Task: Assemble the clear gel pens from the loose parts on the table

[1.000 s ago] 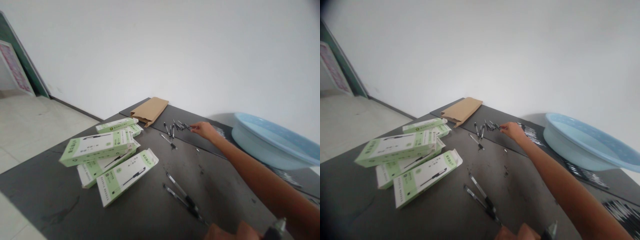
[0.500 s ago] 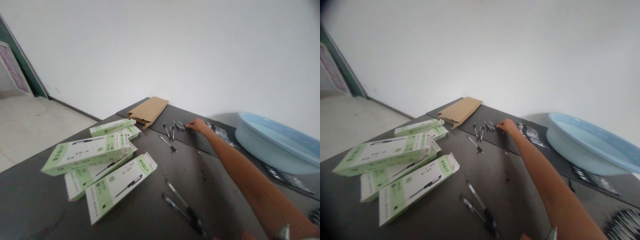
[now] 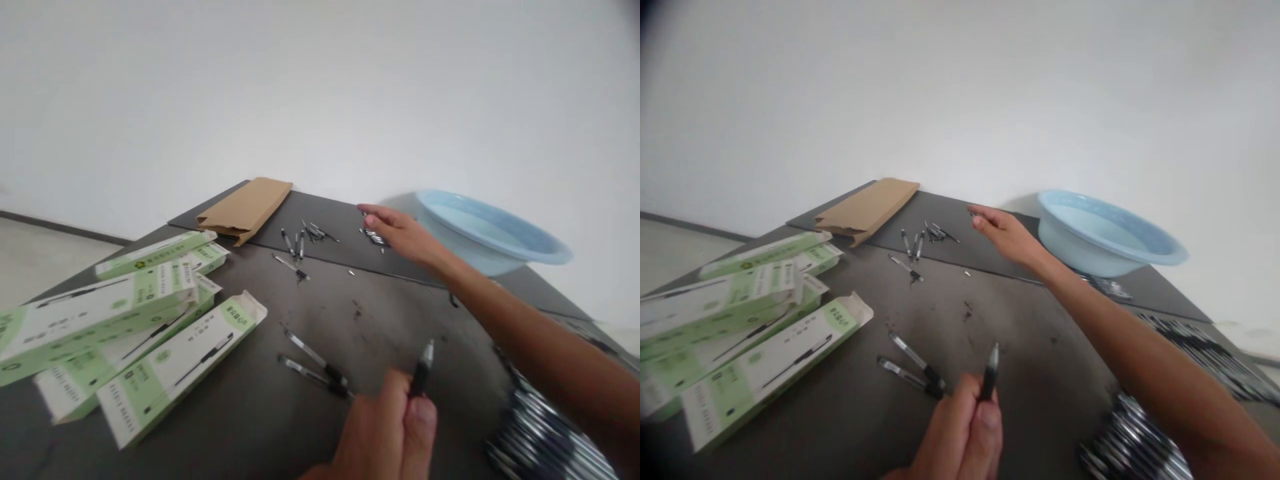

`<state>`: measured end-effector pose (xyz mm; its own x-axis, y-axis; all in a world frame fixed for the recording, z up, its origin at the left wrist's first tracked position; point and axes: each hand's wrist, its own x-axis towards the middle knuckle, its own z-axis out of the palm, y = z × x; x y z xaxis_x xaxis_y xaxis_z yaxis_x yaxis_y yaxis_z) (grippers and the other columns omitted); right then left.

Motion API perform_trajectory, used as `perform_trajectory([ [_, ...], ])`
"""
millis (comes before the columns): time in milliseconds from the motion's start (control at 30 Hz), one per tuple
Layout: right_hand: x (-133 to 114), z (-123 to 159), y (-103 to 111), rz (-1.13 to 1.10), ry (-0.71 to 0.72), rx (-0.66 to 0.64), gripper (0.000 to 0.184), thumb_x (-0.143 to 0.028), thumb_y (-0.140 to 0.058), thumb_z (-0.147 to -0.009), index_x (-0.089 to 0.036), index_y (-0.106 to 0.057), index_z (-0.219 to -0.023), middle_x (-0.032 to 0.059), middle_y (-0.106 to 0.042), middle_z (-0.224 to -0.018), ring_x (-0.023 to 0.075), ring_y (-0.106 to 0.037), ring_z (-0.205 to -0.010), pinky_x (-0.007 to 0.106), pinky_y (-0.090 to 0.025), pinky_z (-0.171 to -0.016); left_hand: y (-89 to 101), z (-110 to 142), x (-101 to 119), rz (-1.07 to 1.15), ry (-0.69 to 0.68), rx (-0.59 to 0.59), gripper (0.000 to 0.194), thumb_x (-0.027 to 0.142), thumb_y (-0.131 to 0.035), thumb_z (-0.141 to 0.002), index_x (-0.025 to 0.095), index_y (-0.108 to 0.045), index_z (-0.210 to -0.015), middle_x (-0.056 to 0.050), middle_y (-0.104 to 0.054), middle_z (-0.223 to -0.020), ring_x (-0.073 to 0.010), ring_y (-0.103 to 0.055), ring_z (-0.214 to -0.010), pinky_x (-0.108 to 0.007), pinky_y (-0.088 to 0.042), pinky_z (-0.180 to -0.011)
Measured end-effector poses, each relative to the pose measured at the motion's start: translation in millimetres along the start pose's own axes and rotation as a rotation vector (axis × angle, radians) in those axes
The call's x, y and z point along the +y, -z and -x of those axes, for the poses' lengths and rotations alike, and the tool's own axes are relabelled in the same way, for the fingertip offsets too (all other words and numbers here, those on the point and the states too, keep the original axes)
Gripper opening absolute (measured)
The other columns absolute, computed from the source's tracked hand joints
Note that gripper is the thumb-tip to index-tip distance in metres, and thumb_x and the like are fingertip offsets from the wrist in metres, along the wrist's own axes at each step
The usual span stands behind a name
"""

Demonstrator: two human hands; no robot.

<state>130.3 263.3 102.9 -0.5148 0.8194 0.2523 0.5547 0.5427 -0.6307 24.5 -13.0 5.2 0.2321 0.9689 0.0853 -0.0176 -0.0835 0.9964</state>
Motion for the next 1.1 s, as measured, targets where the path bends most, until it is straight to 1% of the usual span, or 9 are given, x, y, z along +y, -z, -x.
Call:
perform_trajectory([
  [67,-15,59,13,-0.122,0.003,0.011,0.049,-0.052,-0.053,-0.108,-0.029,-0.064,-0.15,0.0046,-0.079,-0.119,0.0197,-0.07,-0.108,0.035,-0.055,-0.099,-4.6,-1,-4,0.018,-0.047,0.012,0.044,0.058,-0.036,-0.113,0.022,-0.059,-0.102,0.001,-0.055,-0.064,-0.0172,-0.058,-0.057,-0.026,-0.046,-0.054],
  [133,-27,114,19,-0.487,-0.046,0.038,0.04,-0.049,-0.064,-0.104,-0.031,-0.072,-0.14,0.0026,-0.079,-0.114,0.0169,-0.07,-0.105,0.031,-0.054,-0.097,-8.6,-2,-7,0.041,-0.058,0.007,0.046,0.059,-0.031,-0.114,0.023,-0.055,-0.098,0.005,-0.05,-0.06,-0.0146,-0.052,-0.05,-0.025,-0.044,-0.052],
  [200,-35,160,21,-0.741,-0.107,0.086,0.029,-0.041,-0.072,-0.101,-0.034,-0.077,-0.13,-0.0005,-0.08,-0.111,0.0129,-0.071,-0.102,0.027,-0.054,-0.097,-11.3,-3,-8,0.033,-0.066,-0.025,0.047,0.059,-0.031,-0.114,0.023,-0.054,-0.094,0.007,-0.046,-0.056,-0.013,-0.049,-0.047,-0.024,-0.041,-0.049],
  [267,-39,193,21,-0.851,-0.148,0.144,0.023,-0.036,-0.076,-0.099,-0.036,-0.081,-0.122,-0.0023,-0.083,-0.109,0.0102,-0.073,-0.098,0.024,-0.055,-0.097,-12.5,-3,-8,0.012,-0.085,-0.034,0.046,0.057,-0.033,-0.114,0.022,-0.053,-0.091,0.007,-0.047,-0.054,-0.0115,-0.048,-0.045,-0.023,-0.039,-0.049],
  [367,-38,225,22,-0.897,-0.158,0.23,0.019,-0.032,-0.081,-0.095,-0.036,-0.084,-0.114,-0.0028,-0.086,-0.103,0.0102,-0.076,-0.093,0.022,-0.059,-0.091,-11.9,-3,-8,-0.016,-0.134,-0.031,0.043,0.051,-0.035,-0.116,0.021,-0.054,-0.091,0.008,-0.046,-0.053,-0.0101,-0.048,-0.044,-0.021,-0.039,-0.049],
  [533,-34,249,24,-0.854,-0.155,0.311,0.018,-0.03,-0.086,-0.09,-0.037,-0.086,-0.107,-0.0043,-0.087,-0.095,0.0114,-0.08,-0.088,0.022,-0.062,-0.087,-8.1,1,-10,-0.138,-0.222,-0.05,0.032,0.042,-0.042,-0.116,0.021,-0.059,-0.098,0.01,-0.044,-0.055,-0.0082,-0.046,-0.041,-0.021,-0.038,-0.047],
  [733,-40,257,29,-0.745,-0.108,0.398,0.019,-0.03,-0.091,-0.085,-0.039,-0.087,-0.102,-0.0056,-0.086,-0.09,0.0124,-0.079,-0.085,0.023,-0.063,-0.084,-5.9,2,-9,-0.235,-0.255,-0.092,0.025,0.035,-0.044,-0.115,0.021,-0.063,-0.107,0.011,-0.042,-0.051,-0.008,-0.043,-0.037,-0.02,-0.036,-0.043],
  [900,-46,261,30,-0.648,-0.154,0.363,0.023,-0.033,-0.092,-0.084,-0.04,-0.087,-0.105,-0.0041,-0.087,-0.094,0.017,-0.08,-0.086,0.03,-0.065,-0.083,-4.4,4,-5,-0.3,-0.219,-0.115,0.023,0.032,-0.044,-0.115,0.022,-0.064,-0.11,0.011,-0.043,-0.051,-0.0091,-0.045,-0.038,-0.021,-0.037,-0.044],
  [1100,-46,264,29,-0.617,-0.184,0.338,0.026,-0.036,-0.091,-0.084,-0.039,-0.086,-0.109,-0.0022,-0.087,-0.096,0.0194,-0.081,-0.086,0.033,-0.066,-0.082,-3.0,5,-1,-0.342,-0.266,-0.139,0.022,0.029,-0.044,-0.115,0.022,-0.064,-0.113,0.01,-0.046,-0.052,-0.0088,-0.047,-0.038,-0.02,-0.038,-0.045],
])
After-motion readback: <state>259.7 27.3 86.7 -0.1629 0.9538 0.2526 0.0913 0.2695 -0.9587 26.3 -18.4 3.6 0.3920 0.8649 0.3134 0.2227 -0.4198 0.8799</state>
